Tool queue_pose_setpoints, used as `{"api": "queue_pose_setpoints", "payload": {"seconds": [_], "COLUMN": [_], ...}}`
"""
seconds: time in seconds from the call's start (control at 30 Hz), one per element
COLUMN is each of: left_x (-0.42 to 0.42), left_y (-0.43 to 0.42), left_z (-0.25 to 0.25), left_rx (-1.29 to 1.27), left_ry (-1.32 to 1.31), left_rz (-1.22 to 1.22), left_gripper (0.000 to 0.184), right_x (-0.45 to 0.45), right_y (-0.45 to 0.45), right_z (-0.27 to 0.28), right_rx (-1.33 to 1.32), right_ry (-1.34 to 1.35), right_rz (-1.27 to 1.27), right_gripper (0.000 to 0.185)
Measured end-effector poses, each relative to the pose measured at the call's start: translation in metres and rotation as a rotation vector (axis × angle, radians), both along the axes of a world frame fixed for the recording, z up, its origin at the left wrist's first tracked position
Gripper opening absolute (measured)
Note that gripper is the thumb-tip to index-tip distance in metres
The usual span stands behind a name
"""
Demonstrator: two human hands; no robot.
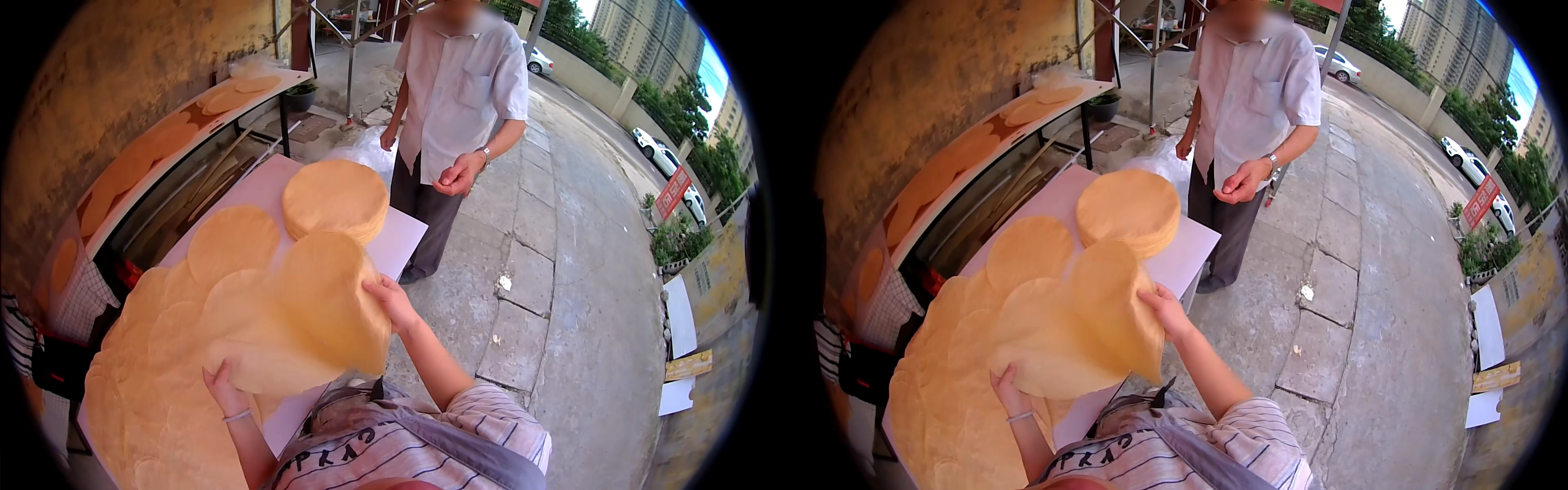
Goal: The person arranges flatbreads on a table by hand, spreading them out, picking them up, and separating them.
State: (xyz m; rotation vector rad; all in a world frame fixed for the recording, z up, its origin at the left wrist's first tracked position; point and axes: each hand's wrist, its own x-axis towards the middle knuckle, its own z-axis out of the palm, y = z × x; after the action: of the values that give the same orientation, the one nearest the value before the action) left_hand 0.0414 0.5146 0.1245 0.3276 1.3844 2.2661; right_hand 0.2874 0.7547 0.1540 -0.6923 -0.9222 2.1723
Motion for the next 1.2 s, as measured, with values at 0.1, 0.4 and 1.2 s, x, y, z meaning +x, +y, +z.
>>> {"api": "queue_pose_setpoints", "payload": {"seconds": [0.1, 0.4, 1.2], "left_x": [-0.030, -0.044, 0.056], "left_y": [-0.015, 0.018, -0.012], "left_z": [0.024, 0.058, -0.092], "left_rx": [-0.039, -0.958, -0.319], "left_ry": [0.153, 1.159, 0.376], "left_rz": [0.151, 0.055, -0.353], "left_gripper": [0.040, 0.049, 0.068], "right_x": [0.027, 0.021, -0.126], "right_y": [0.015, 0.017, -0.093], "right_z": [0.011, 0.009, -0.008], "right_rx": [-0.014, 0.047, 0.581], "right_ry": [0.079, -0.040, -0.052], "right_rz": [-0.070, -0.112, 0.880], "right_gripper": [0.027, 0.031, 0.023]}}
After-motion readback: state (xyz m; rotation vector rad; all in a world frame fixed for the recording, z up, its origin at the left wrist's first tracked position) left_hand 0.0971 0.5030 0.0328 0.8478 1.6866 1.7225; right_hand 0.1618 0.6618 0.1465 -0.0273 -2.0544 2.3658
